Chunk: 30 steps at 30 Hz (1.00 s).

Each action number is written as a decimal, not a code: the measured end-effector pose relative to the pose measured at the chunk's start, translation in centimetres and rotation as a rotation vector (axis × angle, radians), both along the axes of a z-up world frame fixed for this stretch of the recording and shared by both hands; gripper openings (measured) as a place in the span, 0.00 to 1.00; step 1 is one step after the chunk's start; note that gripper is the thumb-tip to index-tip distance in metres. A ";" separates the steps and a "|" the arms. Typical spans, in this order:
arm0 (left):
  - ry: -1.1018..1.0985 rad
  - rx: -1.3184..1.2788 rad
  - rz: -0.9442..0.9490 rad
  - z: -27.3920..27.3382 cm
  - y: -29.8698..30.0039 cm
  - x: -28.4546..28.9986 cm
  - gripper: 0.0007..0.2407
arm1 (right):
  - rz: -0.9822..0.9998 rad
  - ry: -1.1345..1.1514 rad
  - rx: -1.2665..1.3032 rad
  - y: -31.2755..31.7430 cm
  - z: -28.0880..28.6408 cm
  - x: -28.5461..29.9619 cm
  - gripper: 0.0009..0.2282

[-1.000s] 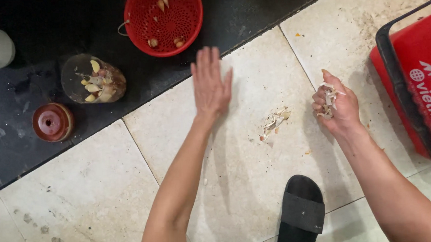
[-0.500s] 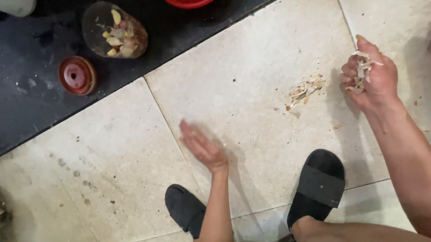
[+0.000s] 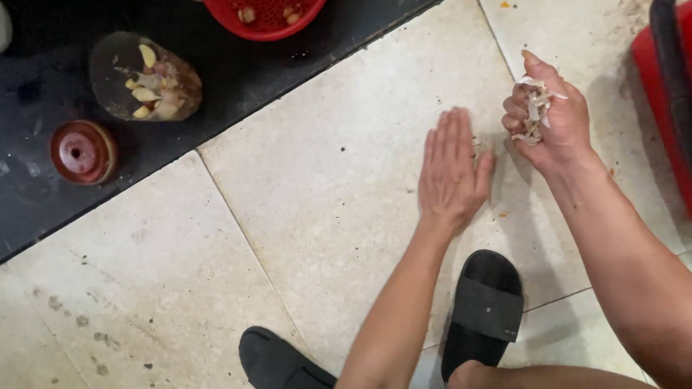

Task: Peeling and cleaning small red onions on the floor and then washing them in a sink.

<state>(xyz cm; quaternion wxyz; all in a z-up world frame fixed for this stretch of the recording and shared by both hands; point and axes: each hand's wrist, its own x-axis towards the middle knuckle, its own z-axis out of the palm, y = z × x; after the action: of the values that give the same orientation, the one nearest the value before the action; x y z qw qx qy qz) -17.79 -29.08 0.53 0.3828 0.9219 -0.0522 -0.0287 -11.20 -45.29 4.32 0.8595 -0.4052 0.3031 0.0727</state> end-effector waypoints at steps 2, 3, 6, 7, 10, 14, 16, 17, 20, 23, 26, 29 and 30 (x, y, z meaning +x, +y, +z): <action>-0.038 0.009 -0.240 -0.7 0.1 1.9 0.30 | -0.021 -0.004 -0.020 -0.3 1.0 -0.2 0.08; -0.077 0.024 -0.470 -1.0 0.1 2.9 0.30 | -0.033 -0.007 -0.033 -0.5 1.5 -0.4 0.06; -0.153 0.168 -0.926 -0.4 3.8 4.6 0.29 | -0.039 -0.044 -0.030 -2.1 -0.5 -1.3 0.12; -0.158 0.168 -0.935 -1.2 5.0 4.4 0.29 | -0.049 -0.048 -0.031 -2.0 -0.3 -1.3 0.12; -0.271 0.154 -1.168 -3.4 8.3 3.6 0.28 | -0.037 -0.015 -0.021 -1.4 0.4 -1.7 0.07; -0.420 0.290 -1.105 -3.1 9.9 3.3 0.24 | -0.046 0.003 -0.014 -1.0 0.2 -1.8 0.08; -0.353 0.203 -1.062 -2.2 10.2 2.9 0.26 | -0.049 -0.010 0.006 -1.0 0.2 -1.9 0.08; -0.330 0.185 -0.814 -1.9 10.4 2.5 0.26 | -0.041 -0.010 -0.016 -1.0 0.5 -1.9 0.07; -0.254 0.236 -0.562 -0.1 10.3 2.1 0.28 | -0.031 0.006 -0.038 -0.8 0.7 -1.9 0.07; -0.197 0.343 -0.604 1.7 8.9 2.4 0.34 | -0.019 0.004 -0.036 -0.2 0.8 -1.9 0.07; -0.218 0.406 -0.662 1.0 7.3 3.3 0.32 | -0.010 -0.014 -0.051 0.2 1.2 -2.0 0.07; -0.344 0.348 -0.686 -1.8 6.8 3.7 0.24 | -0.004 -0.015 -0.069 0.0 1.5 -2.1 0.07; -0.442 0.268 -0.702 -2.9 7.1 3.8 0.20 | 0.000 -0.019 -0.064 0.2 1.5 -2.0 0.07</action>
<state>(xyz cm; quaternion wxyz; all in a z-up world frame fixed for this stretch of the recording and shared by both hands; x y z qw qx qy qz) -13.99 -22.02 -2.39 0.2064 0.8739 -0.4388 0.0343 -13.24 -45.07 5.78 0.8487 -0.4333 0.2973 0.0591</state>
